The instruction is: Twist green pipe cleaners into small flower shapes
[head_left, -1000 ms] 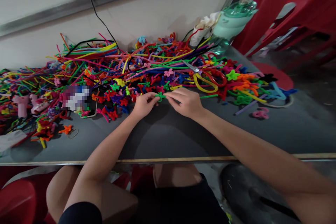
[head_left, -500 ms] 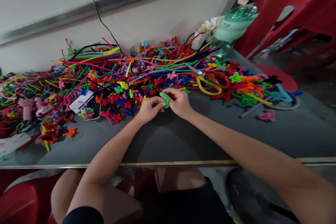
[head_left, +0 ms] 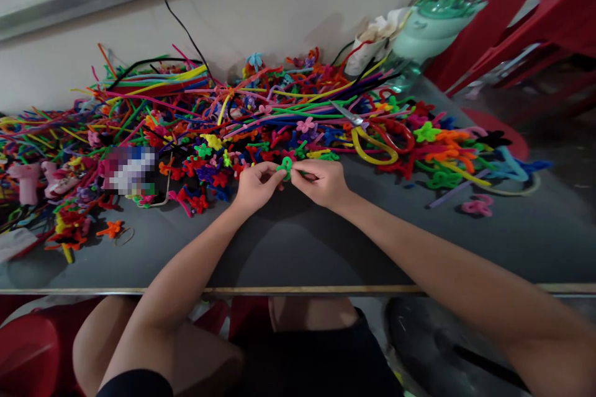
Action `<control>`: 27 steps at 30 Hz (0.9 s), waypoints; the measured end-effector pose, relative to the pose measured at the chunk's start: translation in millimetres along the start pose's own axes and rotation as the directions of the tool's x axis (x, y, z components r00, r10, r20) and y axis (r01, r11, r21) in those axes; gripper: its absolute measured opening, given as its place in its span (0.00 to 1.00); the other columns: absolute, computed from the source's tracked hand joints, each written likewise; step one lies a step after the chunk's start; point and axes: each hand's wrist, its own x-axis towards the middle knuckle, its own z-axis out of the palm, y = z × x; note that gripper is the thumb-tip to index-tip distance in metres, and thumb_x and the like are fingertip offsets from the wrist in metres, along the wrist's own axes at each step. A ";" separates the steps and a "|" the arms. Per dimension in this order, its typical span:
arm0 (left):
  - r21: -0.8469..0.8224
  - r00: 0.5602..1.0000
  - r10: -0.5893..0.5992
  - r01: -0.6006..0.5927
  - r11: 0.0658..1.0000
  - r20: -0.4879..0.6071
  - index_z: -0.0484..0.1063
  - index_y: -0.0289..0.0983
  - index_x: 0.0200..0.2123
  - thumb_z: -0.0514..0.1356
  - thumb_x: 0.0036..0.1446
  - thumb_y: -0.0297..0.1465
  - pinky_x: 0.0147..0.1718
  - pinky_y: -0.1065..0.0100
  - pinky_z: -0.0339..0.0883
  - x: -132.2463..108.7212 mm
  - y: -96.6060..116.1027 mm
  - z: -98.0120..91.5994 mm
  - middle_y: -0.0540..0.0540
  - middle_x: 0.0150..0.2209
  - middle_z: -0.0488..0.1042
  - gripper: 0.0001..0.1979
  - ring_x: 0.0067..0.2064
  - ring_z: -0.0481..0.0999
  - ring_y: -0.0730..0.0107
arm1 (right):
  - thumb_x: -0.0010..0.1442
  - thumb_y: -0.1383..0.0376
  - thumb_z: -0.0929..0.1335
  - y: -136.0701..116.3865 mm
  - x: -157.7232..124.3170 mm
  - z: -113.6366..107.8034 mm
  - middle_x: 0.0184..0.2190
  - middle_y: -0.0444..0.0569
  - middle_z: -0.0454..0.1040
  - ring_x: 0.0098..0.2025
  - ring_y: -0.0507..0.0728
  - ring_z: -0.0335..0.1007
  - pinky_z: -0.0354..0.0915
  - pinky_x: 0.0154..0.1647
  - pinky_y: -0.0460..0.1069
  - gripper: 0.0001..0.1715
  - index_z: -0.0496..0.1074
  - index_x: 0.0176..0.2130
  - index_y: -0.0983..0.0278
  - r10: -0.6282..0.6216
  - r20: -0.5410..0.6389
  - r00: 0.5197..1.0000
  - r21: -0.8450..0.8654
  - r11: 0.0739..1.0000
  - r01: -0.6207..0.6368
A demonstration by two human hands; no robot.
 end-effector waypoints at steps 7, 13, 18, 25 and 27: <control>-0.117 0.989 -0.131 0.123 0.985 -0.066 0.73 0.33 0.28 0.65 0.49 0.44 0.16 0.78 0.57 -6.7 5.5 9.8 0.51 0.17 0.71 0.17 0.18 0.69 0.80 | 0.58 0.61 0.67 0.0 -3.4 -3.9 0.24 0.48 0.77 0.19 0.48 0.65 0.60 0.21 0.45 0.13 0.79 0.32 0.65 0.024 -0.005 1.000 0.030 0.999 -0.024; -0.117 0.990 -0.123 0.115 0.986 -0.065 0.77 0.33 0.29 0.64 0.49 0.47 0.16 0.77 0.56 -7.6 4.4 10.5 0.49 0.18 0.73 0.20 0.17 0.65 0.81 | 0.59 0.61 0.69 -2.3 0.9 -6.8 0.23 0.46 0.77 0.19 0.48 0.64 0.59 0.20 0.44 0.11 0.79 0.31 0.64 0.135 0.033 0.990 0.201 0.970 -0.138; 0.061 0.999 -0.034 0.032 0.998 0.030 0.78 0.33 0.30 0.58 0.55 0.51 0.17 0.75 0.57 -7.1 6.0 5.5 0.49 0.18 0.72 0.25 0.17 0.63 0.81 | 0.60 0.63 0.68 0.5 6.0 -14.4 0.25 0.47 0.77 0.26 0.51 0.70 0.63 0.27 0.46 0.11 0.78 0.30 0.64 0.031 0.105 0.994 0.228 0.972 -0.054; 0.577 0.892 0.419 -0.433 0.692 0.168 0.73 0.34 0.49 0.51 0.65 0.39 0.36 0.69 0.71 -4.9 6.2 -12.0 0.41 0.40 0.79 0.19 0.38 0.79 0.68 | 0.58 0.59 0.67 4.7 9.9 -19.9 0.22 0.44 0.71 0.21 0.48 0.59 0.55 0.21 0.45 0.13 0.75 0.30 0.66 0.197 0.238 0.951 0.265 0.929 -0.258; 0.633 0.845 0.491 -0.501 0.590 0.212 0.71 0.35 0.51 0.50 0.66 0.35 0.39 0.69 0.72 -4.2 4.5 -15.0 0.40 0.44 0.79 0.17 0.41 0.79 0.68 | 0.57 0.58 0.68 7.6 10.2 -20.0 0.19 0.42 0.66 0.18 0.46 0.51 0.49 0.18 0.44 0.15 0.75 0.30 0.67 0.259 0.331 0.907 0.307 0.880 -0.363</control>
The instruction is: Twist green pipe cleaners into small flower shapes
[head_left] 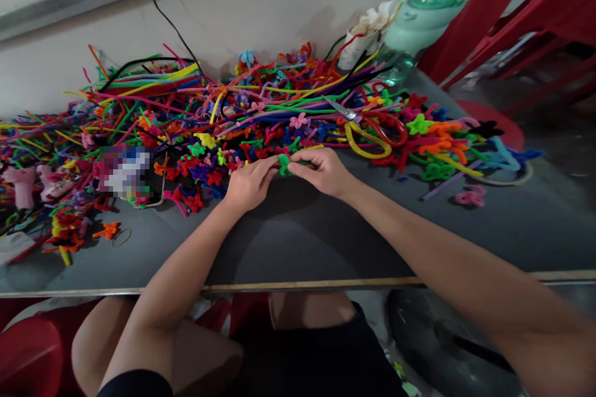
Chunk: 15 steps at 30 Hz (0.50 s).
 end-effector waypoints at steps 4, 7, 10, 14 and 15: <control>0.083 0.998 0.061 -0.058 0.995 -0.029 0.71 0.37 0.52 0.47 0.67 0.30 0.39 0.72 0.72 -0.8 -3.2 1.4 0.42 0.45 0.79 0.17 0.42 0.79 0.71 | 0.54 0.56 0.69 6.5 2.0 -1.3 0.17 0.40 0.63 0.17 0.44 0.46 0.43 0.15 0.43 0.16 0.75 0.28 0.68 0.095 0.155 0.983 0.108 0.988 -0.113; 0.081 0.995 0.097 -0.094 0.992 -0.036 0.74 0.38 0.46 0.48 0.66 0.29 0.38 0.72 0.72 -0.7 -5.4 2.7 0.43 0.41 0.80 0.16 0.42 0.79 0.71 | 0.52 0.56 0.71 9.9 3.3 -1.7 0.16 0.39 0.63 0.16 0.44 0.45 0.40 0.14 0.43 0.16 0.75 0.27 0.68 0.123 0.216 0.969 0.154 0.975 -0.158; 0.034 0.995 0.086 -0.084 0.996 -0.044 0.75 0.38 0.42 0.50 0.66 0.30 0.39 0.72 0.72 0.4 -7.8 2.5 0.43 0.39 0.80 0.13 0.41 0.80 0.71 | 0.53 0.56 0.70 10.3 4.5 -2.5 0.14 0.38 0.60 0.16 0.44 0.45 0.41 0.15 0.44 0.17 0.75 0.27 0.68 0.123 0.252 0.960 0.211 0.961 -0.178; 0.084 0.988 0.152 -0.149 0.985 -0.033 0.75 0.38 0.42 0.50 0.66 0.30 0.38 0.74 0.71 1.5 -9.9 1.3 0.44 0.39 0.80 0.13 0.42 0.80 0.72 | 0.54 0.57 0.70 9.8 5.4 -4.0 0.13 0.35 0.55 0.16 0.44 0.44 0.42 0.16 0.44 0.16 0.74 0.26 0.68 0.092 0.326 0.941 0.284 0.940 -0.190; 0.107 0.984 0.177 -0.173 0.979 -0.032 0.75 0.38 0.42 0.50 0.66 0.29 0.37 0.75 0.71 1.6 -10.3 1.1 0.44 0.39 0.80 0.13 0.42 0.80 0.72 | 0.55 0.57 0.70 10.2 5.3 -4.3 0.13 0.35 0.54 0.16 0.44 0.44 0.41 0.16 0.44 0.16 0.73 0.26 0.68 0.087 0.340 0.936 0.294 0.936 -0.194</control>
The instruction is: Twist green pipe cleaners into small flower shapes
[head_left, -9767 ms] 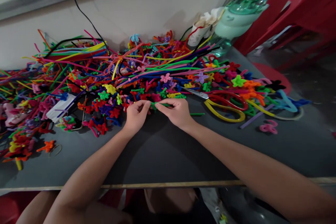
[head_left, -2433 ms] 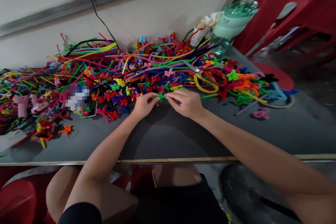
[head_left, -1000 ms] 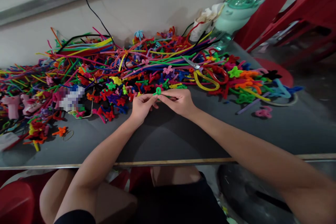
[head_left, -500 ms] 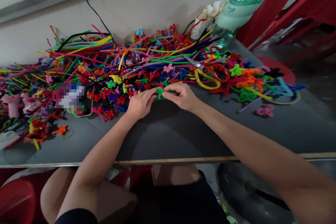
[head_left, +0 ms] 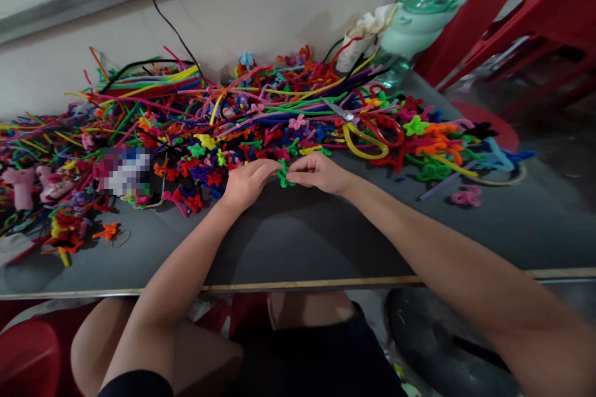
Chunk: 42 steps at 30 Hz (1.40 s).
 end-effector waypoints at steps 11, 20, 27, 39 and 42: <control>0.094 0.998 0.056 -0.057 0.994 0.009 0.76 0.40 0.43 0.49 0.67 0.33 0.34 0.76 0.69 -0.9 -1.0 -2.7 0.45 0.38 0.80 0.15 0.39 0.79 0.73 | 0.56 0.53 0.71 4.2 -1.4 -0.4 0.12 0.33 0.52 0.15 0.43 0.41 0.38 0.15 0.44 0.20 0.75 0.31 0.69 0.020 0.046 0.999 0.123 0.992 -0.025; 0.122 0.997 0.046 -0.054 0.991 0.065 0.75 0.41 0.44 0.49 0.66 0.30 0.33 0.76 0.67 -2.5 -2.7 -3.5 0.45 0.39 0.79 0.14 0.39 0.78 0.73 | 0.57 0.54 0.71 3.1 -0.4 1.6 0.12 0.36 0.60 0.15 0.44 0.51 0.50 0.17 0.43 0.18 0.72 0.29 0.67 -0.015 0.057 0.998 0.186 0.983 0.004; 0.065 0.994 0.063 -0.069 0.995 0.087 0.75 0.42 0.43 0.51 0.64 0.28 0.34 0.73 0.68 -2.4 -4.0 -6.4 0.45 0.39 0.79 0.13 0.38 0.78 0.72 | 0.59 0.53 0.69 -2.1 0.5 2.7 0.17 0.38 0.61 0.19 0.45 0.54 0.51 0.19 0.43 0.21 0.68 0.26 0.67 -0.042 0.122 0.992 0.160 0.987 0.022; 0.170 0.976 0.208 -0.215 0.962 0.059 0.73 0.41 0.45 0.51 0.65 0.27 0.33 0.73 0.68 -4.3 -1.9 -4.2 0.45 0.38 0.79 0.13 0.38 0.78 0.71 | 0.56 0.55 0.71 -12.0 -4.3 0.6 0.15 0.35 0.49 0.18 0.44 0.40 0.39 0.18 0.45 0.22 0.65 0.20 0.66 -0.072 0.116 0.991 -0.031 0.997 0.076; 0.138 0.976 0.205 -0.214 0.967 0.074 0.73 0.42 0.47 0.50 0.65 0.26 0.34 0.73 0.68 -4.8 -1.3 -4.4 0.45 0.39 0.79 0.14 0.39 0.78 0.72 | 0.56 0.55 0.71 -19.0 -5.7 1.2 0.15 0.35 0.48 0.19 0.44 0.40 0.40 0.18 0.45 0.23 0.65 0.19 0.66 -0.073 0.141 0.987 -0.062 0.995 0.083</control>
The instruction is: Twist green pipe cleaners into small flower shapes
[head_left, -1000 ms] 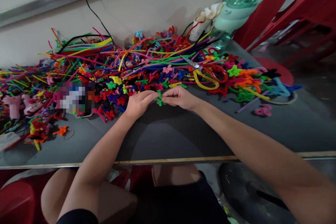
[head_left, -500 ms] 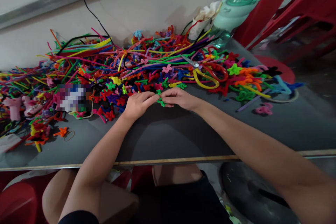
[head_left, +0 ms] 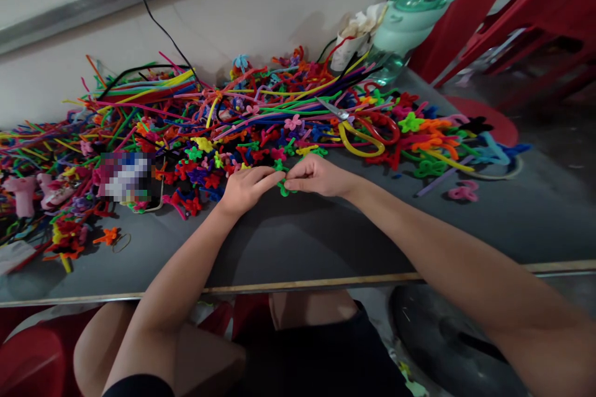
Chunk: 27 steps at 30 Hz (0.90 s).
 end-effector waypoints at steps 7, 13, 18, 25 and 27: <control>0.040 1.000 0.009 -0.009 0.999 -0.018 0.74 0.42 0.46 0.50 0.65 0.26 0.34 0.74 0.68 0.6 0.1 -0.4 0.46 0.38 0.79 0.14 0.38 0.78 0.73 | 0.56 0.52 0.70 0.2 -0.2 0.5 0.16 0.37 0.47 0.20 0.45 0.40 0.40 0.19 0.46 0.26 0.63 0.18 0.65 -0.010 -0.036 0.999 -0.093 0.996 0.006; 0.061 0.999 0.005 -0.003 0.998 -0.033 0.73 0.40 0.47 0.52 0.65 0.27 0.33 0.75 0.67 1.3 -0.8 1.9 0.46 0.38 0.79 0.12 0.37 0.78 0.73 | 0.56 0.50 0.70 1.6 1.6 2.8 0.16 0.37 0.45 0.20 0.46 0.39 0.40 0.19 0.46 0.27 0.63 0.18 0.65 -0.007 -0.107 0.994 -0.096 0.995 -0.003; 0.099 1.000 -0.011 0.013 0.995 -0.021 0.74 0.40 0.45 0.51 0.66 0.27 0.31 0.76 0.66 -0.6 -3.8 2.6 0.46 0.37 0.79 0.13 0.37 0.79 0.74 | 0.54 0.51 0.71 7.7 3.5 3.7 0.15 0.36 0.46 0.19 0.45 0.39 0.40 0.19 0.46 0.26 0.66 0.18 0.66 0.028 -0.130 0.991 -0.014 0.999 -0.030; -0.119 0.979 -0.203 0.205 0.972 0.029 0.71 0.37 0.51 0.51 0.66 0.36 0.36 0.73 0.70 5.0 -0.1 0.2 0.43 0.42 0.79 0.16 0.40 0.79 0.71 | 0.55 0.51 0.69 15.3 5.6 1.8 0.13 0.38 0.58 0.17 0.46 0.50 0.46 0.19 0.45 0.21 0.73 0.26 0.66 0.091 -0.238 0.967 -0.040 0.994 -0.104; -0.243 0.953 -0.292 0.302 0.922 0.075 0.71 0.37 0.51 0.54 0.64 0.40 0.35 0.73 0.71 7.0 2.9 2.6 0.43 0.41 0.78 0.18 0.38 0.78 0.72 | 0.54 0.52 0.70 11.3 5.5 3.0 0.15 0.40 0.61 0.19 0.46 0.52 0.48 0.20 0.45 0.20 0.74 0.25 0.66 0.053 -0.302 0.952 -0.139 0.985 -0.099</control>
